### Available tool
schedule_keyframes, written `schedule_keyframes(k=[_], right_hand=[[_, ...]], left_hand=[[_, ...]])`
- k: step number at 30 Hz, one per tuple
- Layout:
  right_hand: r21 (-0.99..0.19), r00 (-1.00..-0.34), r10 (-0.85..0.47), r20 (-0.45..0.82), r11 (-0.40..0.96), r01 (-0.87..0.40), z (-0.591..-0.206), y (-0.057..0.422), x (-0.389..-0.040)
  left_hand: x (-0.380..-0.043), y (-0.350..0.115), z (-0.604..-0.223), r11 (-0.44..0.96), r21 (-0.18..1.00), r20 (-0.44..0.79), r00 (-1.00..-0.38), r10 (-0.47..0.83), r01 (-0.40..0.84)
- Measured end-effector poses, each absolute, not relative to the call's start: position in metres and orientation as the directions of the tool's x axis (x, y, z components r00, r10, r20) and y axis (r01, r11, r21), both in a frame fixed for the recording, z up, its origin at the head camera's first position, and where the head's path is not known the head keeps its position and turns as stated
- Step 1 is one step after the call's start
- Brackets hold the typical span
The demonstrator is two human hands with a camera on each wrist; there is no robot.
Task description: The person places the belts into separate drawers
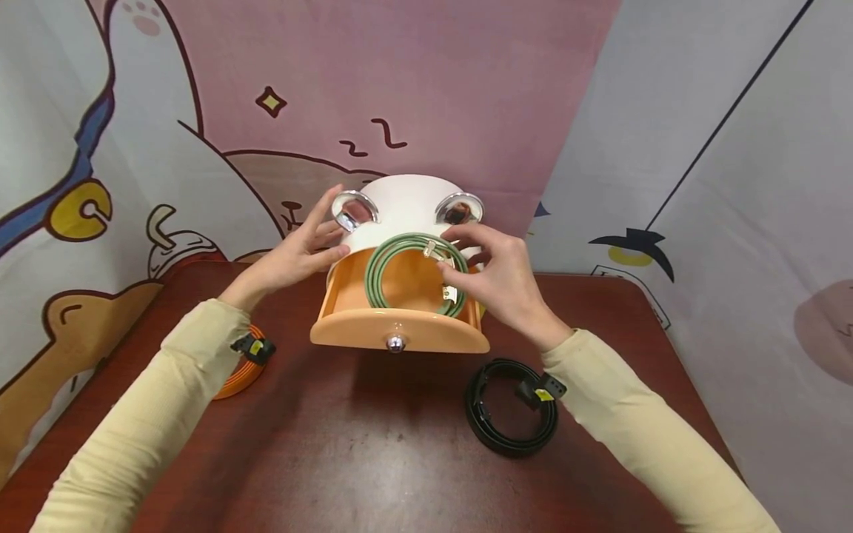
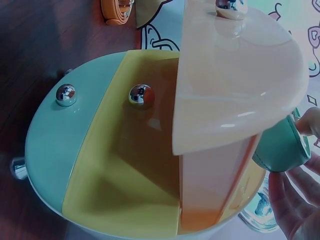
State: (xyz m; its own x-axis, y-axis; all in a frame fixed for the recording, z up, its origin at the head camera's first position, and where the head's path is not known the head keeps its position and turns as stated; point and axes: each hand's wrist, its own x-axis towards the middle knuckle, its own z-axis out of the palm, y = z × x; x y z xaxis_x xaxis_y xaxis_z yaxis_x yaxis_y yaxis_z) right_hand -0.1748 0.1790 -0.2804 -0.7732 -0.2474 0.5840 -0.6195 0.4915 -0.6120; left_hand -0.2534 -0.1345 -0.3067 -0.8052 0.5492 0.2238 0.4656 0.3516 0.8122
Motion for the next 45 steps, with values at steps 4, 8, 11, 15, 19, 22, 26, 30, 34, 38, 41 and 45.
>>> schedule_keyframes(k=[4,8,11,15,19,22,26,30,34,38,41,45], right_hand=[[-0.616,-0.779,-0.246,0.577,0.495,-0.613,-0.281,0.180,-0.174],[-0.620,-0.784,-0.243,0.572,0.498,-0.607,-0.281,0.181,-0.173],[-0.618,-0.784,-0.242,0.572,0.501,-0.606,-0.281,0.182,-0.172],[-0.617,-0.784,-0.243,0.572,0.503,-0.606,-0.282,0.182,-0.172],[-0.617,-0.784,-0.243,0.571,0.503,-0.605,-0.282,0.182,-0.172],[-0.620,-0.785,-0.242,0.571,0.500,-0.605,-0.282,0.182,-0.172],[-0.622,-0.788,-0.244,0.566,0.501,-0.602,-0.284,0.183,-0.172],[-0.623,-0.793,-0.247,0.558,0.507,-0.596,-0.286,0.185,-0.171],[-0.617,-0.784,-0.265,0.562,0.497,-0.610,-0.287,0.185,-0.172],[-0.610,-0.772,-0.288,0.567,0.483,-0.628,-0.290,0.185,-0.173],[-0.601,-0.765,-0.294,0.573,0.484,-0.636,-0.291,0.184,-0.174],[-0.571,-0.755,-0.294,0.586,0.511,-0.642,-0.293,0.184,-0.175]], left_hand=[[-0.253,-0.135,-0.306,0.355,0.816,0.217,-0.810,0.545,0.457],[-0.252,-0.134,-0.306,0.353,0.816,0.220,-0.810,0.543,0.458],[-0.252,-0.133,-0.306,0.349,0.817,0.221,-0.808,0.546,0.459],[-0.252,-0.133,-0.307,0.350,0.819,0.212,-0.806,0.553,0.455],[-0.253,-0.133,-0.309,0.332,0.826,0.213,-0.798,0.564,0.456],[-0.253,-0.133,-0.310,0.304,0.837,0.219,-0.788,0.576,0.455],[-0.253,-0.134,-0.310,0.282,0.840,0.229,-0.774,0.591,0.464],[-0.254,-0.134,-0.311,0.277,0.839,0.228,-0.765,0.602,0.468],[-0.254,-0.134,-0.310,0.293,0.833,0.216,-0.764,0.608,0.468],[-0.255,-0.133,-0.310,0.316,0.818,0.215,-0.764,0.608,0.481],[-0.255,-0.133,-0.310,0.340,0.796,0.222,-0.764,0.606,0.501],[-0.255,-0.133,-0.309,0.360,0.768,0.239,-0.760,0.605,0.529]])
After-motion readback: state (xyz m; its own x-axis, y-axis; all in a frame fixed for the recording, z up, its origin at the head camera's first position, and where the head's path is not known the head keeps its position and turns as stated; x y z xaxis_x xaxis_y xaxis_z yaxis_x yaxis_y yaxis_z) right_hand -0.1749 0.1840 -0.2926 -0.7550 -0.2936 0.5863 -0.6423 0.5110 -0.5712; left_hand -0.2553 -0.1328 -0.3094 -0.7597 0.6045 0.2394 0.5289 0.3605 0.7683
